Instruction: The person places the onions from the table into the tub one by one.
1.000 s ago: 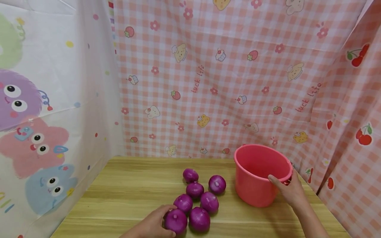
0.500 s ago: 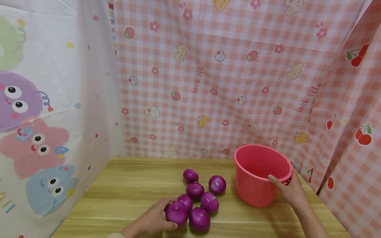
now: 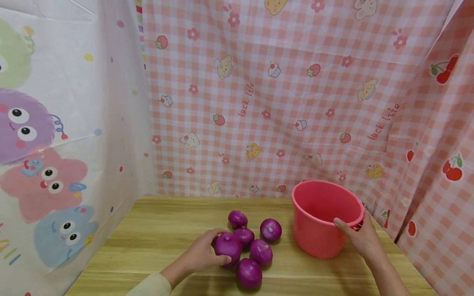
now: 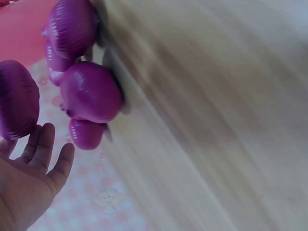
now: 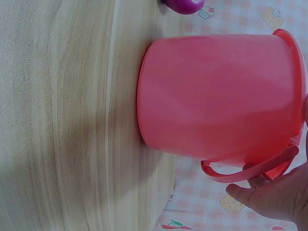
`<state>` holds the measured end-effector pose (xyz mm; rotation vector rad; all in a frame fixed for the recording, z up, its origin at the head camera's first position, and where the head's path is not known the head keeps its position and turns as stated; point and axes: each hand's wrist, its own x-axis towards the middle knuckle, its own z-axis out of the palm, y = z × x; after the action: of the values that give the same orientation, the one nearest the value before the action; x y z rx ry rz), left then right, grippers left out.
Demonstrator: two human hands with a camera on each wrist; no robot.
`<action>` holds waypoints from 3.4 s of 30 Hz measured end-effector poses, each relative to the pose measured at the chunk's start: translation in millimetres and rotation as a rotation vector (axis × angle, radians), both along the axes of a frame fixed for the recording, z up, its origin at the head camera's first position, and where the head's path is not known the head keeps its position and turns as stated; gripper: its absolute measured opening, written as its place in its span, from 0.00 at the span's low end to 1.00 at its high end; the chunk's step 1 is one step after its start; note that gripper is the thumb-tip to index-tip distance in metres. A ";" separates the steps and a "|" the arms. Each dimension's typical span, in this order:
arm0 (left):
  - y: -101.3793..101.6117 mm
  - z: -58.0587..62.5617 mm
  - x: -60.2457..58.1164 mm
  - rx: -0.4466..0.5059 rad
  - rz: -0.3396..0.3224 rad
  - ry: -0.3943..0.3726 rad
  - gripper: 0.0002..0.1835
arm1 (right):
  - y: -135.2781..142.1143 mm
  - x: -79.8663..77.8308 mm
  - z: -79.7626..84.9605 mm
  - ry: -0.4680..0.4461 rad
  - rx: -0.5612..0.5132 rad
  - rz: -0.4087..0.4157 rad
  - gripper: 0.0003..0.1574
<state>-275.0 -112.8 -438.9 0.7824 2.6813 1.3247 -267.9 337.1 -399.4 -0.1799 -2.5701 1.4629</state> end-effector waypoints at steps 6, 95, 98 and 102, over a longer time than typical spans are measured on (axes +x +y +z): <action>14.6 11.7 -9.9 0.004 0.023 -0.019 0.43 | 0.3 0.5 0.1 0.015 -0.004 0.002 0.68; 151.9 97.1 -79.7 0.000 0.074 0.033 0.40 | 0.4 3.0 -0.5 0.027 -0.023 0.019 0.68; 140.8 98.6 -80.3 -0.007 0.064 0.035 0.41 | 1.6 2.4 -0.5 0.032 -0.026 0.021 0.67; 126.4 98.6 -78.0 0.010 0.057 0.025 0.41 | 2.1 2.4 -0.5 0.036 -0.028 0.019 0.66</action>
<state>-352.9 13.6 -340.3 0.7338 2.7379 1.3498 -265.5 339.2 -399.8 -0.1316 -2.5312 1.4949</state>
